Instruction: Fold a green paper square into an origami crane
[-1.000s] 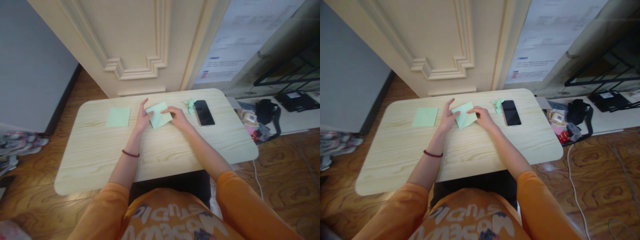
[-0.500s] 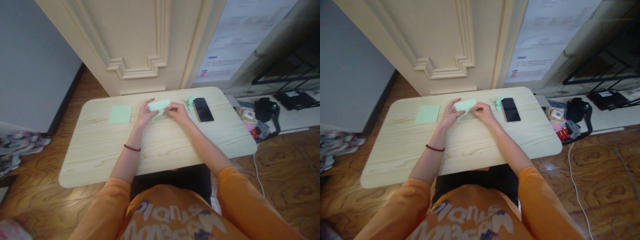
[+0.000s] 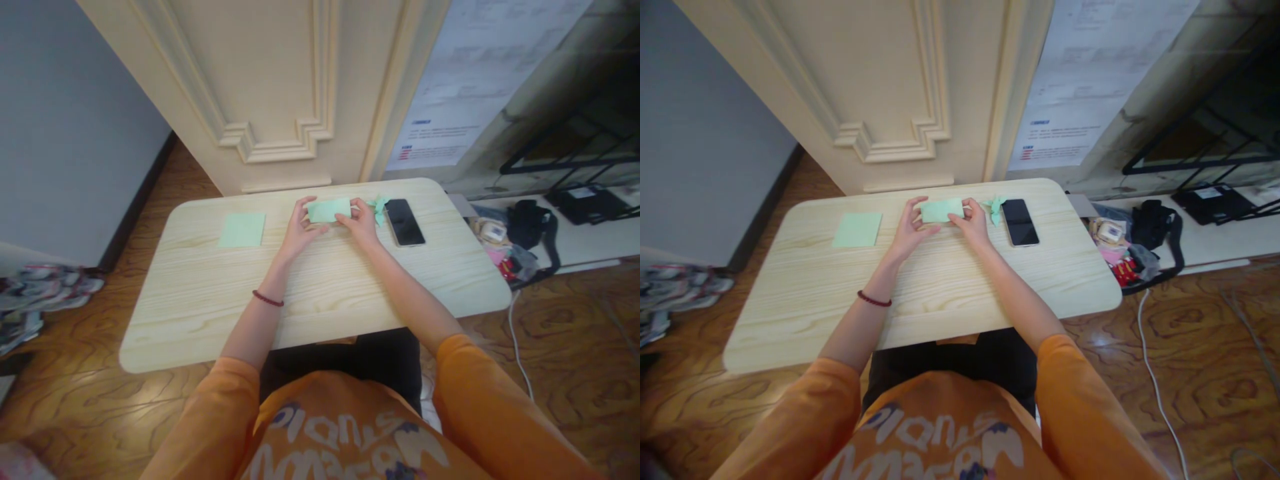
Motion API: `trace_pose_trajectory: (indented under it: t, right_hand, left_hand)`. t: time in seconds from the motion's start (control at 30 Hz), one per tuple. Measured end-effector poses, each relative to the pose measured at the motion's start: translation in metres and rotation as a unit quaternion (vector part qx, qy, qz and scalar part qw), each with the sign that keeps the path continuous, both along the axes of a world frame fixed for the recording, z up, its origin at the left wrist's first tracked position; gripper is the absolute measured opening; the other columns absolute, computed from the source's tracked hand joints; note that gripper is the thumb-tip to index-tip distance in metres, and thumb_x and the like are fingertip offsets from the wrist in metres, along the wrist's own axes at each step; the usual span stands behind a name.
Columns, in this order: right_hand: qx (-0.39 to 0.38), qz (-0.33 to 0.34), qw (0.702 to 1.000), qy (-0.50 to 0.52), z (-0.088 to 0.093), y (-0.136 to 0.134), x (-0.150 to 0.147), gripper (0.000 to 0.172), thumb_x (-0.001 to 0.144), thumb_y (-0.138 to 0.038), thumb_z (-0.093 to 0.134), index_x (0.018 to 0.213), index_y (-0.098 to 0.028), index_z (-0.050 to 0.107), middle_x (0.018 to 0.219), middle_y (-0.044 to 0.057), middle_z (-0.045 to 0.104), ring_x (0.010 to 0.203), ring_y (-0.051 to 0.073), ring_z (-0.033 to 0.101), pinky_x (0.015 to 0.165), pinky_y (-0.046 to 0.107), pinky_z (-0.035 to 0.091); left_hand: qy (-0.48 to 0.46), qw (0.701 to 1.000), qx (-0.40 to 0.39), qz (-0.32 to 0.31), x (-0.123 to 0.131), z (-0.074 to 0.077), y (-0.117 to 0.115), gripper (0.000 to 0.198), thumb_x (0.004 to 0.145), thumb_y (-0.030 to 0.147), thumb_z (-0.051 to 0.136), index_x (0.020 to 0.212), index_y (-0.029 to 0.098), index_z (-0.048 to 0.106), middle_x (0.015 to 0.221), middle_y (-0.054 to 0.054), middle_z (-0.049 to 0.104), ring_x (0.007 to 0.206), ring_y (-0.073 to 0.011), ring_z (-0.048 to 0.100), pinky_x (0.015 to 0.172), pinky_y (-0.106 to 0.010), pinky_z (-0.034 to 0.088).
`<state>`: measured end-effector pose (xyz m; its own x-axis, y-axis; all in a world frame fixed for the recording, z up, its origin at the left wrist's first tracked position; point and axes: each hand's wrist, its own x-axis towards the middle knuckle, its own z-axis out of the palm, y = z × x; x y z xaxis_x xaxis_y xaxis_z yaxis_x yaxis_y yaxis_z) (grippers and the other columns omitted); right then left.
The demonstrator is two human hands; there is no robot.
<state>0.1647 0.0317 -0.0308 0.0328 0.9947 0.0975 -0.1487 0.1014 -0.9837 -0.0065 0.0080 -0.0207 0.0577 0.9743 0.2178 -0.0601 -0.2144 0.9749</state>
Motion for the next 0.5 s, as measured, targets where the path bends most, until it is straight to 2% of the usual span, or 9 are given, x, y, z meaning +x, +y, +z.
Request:
trace_pose_trajectory:
  t: [0.07, 0.17, 0.33, 0.5]
  right_hand:
    - [0.005, 0.017, 1.0, -0.003, 0.001, -0.001, -0.002, 0.049, 0.052, -0.044, 0.084, 0.079, -0.022, 0.049, 0.073, -0.002, 0.066, 0.064, 0.014, 0.062, 0.066, 0.031, 0.054]
    - [0.01, 0.036, 0.999, -0.008, 0.004, -0.003, -0.003, 0.046, 0.052, -0.048, 0.084, 0.076, -0.021, 0.056, 0.074, 0.0, 0.065, 0.069, 0.015, 0.061, 0.069, 0.032, 0.055]
    - [-0.031, 0.063, 0.997, 0.045, 0.009, -0.004, 0.001, 0.044, 0.049, -0.048, 0.086, 0.077, -0.02, 0.066, 0.081, 0.001, 0.068, 0.079, 0.017, 0.062, 0.074, 0.032, 0.056]
    - [-0.092, 0.124, 0.984, 0.088, 0.015, -0.006, 0.006, 0.045, 0.048, -0.044, 0.087, 0.082, -0.02, 0.071, 0.09, 0.002, 0.071, 0.087, 0.017, 0.064, 0.074, 0.029, 0.057]
  left_hand:
    - [0.009, 0.999, -0.006, 0.042, 0.003, -0.005, 0.002, 0.052, 0.052, 0.034, 0.087, 0.096, 0.017, 0.065, 0.099, -0.006, 0.068, 0.093, -0.021, 0.066, 0.08, -0.031, 0.054]
    - [-0.016, 0.998, -0.04, 0.046, 0.005, -0.011, 0.006, 0.04, 0.055, 0.041, 0.084, 0.079, 0.013, 0.067, 0.078, -0.003, 0.069, 0.074, -0.0169, 0.064, 0.073, -0.031, 0.054]
    - [-0.068, 0.994, -0.075, 0.027, 0.005, -0.007, 0.005, 0.046, 0.051, 0.044, 0.087, 0.08, 0.012, 0.072, 0.081, -0.004, 0.072, 0.073, -0.0158, 0.064, 0.073, -0.031, 0.055]
    - [-0.112, 0.985, -0.13, -0.035, -0.001, -0.003, 0.004, 0.049, 0.048, 0.041, 0.09, 0.085, 0.014, 0.073, 0.089, -0.004, 0.074, 0.081, -0.0162, 0.066, 0.08, -0.031, 0.054]
